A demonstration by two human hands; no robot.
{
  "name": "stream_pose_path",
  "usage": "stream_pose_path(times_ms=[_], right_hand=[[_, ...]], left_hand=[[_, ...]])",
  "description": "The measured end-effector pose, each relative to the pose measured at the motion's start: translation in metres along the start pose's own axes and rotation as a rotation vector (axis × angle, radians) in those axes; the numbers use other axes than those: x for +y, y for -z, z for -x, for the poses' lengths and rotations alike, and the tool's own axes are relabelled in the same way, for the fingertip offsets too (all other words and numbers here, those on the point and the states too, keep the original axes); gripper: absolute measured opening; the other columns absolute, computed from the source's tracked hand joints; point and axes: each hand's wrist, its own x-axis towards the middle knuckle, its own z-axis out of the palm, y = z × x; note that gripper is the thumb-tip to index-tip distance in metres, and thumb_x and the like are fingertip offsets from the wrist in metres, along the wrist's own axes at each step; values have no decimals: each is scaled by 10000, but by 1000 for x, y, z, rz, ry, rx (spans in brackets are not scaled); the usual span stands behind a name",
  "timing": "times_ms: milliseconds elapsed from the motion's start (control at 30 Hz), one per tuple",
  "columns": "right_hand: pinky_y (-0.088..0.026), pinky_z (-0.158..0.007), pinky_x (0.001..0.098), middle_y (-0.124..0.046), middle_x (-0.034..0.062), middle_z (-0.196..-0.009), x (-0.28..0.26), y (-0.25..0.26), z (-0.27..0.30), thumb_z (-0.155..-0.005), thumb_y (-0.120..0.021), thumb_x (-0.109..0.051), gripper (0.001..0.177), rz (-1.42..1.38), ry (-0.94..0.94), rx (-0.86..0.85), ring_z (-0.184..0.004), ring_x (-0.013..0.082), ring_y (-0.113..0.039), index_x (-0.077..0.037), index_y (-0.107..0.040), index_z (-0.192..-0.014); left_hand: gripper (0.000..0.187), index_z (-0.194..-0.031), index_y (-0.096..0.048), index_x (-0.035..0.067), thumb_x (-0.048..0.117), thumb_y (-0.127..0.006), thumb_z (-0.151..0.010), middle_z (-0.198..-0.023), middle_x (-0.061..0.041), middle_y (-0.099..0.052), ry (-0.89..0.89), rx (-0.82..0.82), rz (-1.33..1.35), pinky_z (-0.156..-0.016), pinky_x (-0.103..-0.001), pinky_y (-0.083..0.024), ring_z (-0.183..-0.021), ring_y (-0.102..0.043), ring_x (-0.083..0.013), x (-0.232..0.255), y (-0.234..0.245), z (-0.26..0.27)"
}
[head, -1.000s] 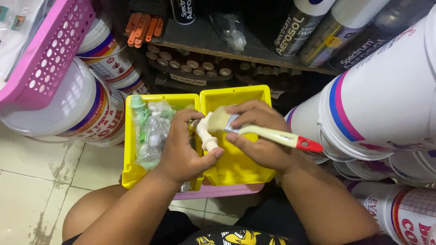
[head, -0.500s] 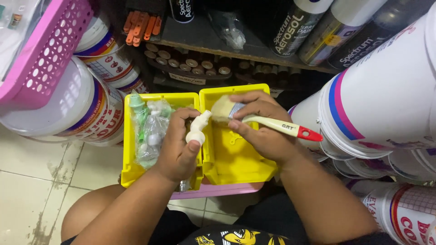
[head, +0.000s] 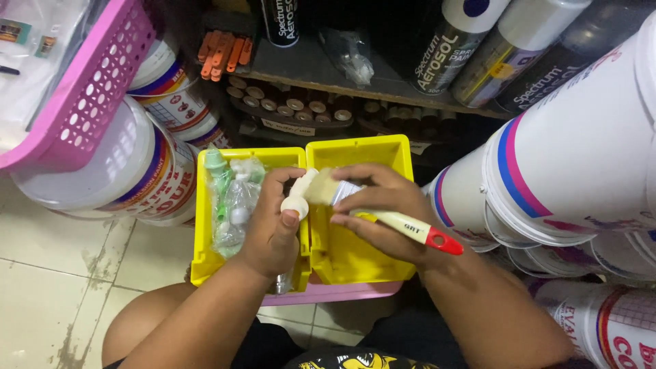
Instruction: The person is using a paintbrush to clean a white plastic faucet or pipe fitting over yellow storage bins in a workshop environment.
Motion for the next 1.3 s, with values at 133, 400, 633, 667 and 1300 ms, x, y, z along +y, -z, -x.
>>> stream_pose_path(times_ms=[133, 400, 633, 667, 1300], right_hand=[[-559, -1012, 501, -709, 227, -1252, 7, 2, 2, -824, -853, -88, 111, 71, 32, 85, -1178, 424, -706, -89, -803, -923], [-567, -985, 457, -708, 195, -1269, 5, 2, 3, -850, -832, -109, 111, 106, 10, 68, -1165, 396, -717, -119, -817, -959], [-566, -986, 462, -704, 213, -1264, 5, 5, 3, -831, -843, -87, 139, 68, 42, 46, -1162, 410, -715, -122, -825, -964], [-569, -980, 477, -702, 230, -1255, 5, 6, 2, -840, -838, -102, 126, 85, 15, 71, -1152, 432, -714, -108, -821, -964], [-569, -973, 451, -709, 149, -1272, 2, 2, 7, -854, -829, -145, 147, 194, 68, 71, -1155, 374, -715, -162, -827, -1000]], left_hand=[[766, -1332, -432, -4, 672, -377, -976, -1151, -185, -547, -28, 46, 27, -1070, -488, -432, -1141, -555, -290, 7, -3, 0], [771, -1343, -427, -11, 664, -378, -973, -1164, -206, -557, -17, 19, -5, -1069, -501, -431, -1161, -559, -301, 3, 0, -1], [785, -1349, -427, -3, 676, -336, -967, -1157, -206, -550, 9, -5, -60, -1047, -495, -454, -1134, -589, -320, 9, 0, -1], [788, -1350, -430, -4, 676, -334, -965, -1149, -207, -550, 7, -3, -77, -1038, -494, -459, -1124, -591, -319, 9, 1, -1], [747, -1322, -493, -14, 641, -339, -998, -1149, -166, -581, -58, 136, 89, -1052, -428, -451, -1106, -558, -224, 11, -14, 1]])
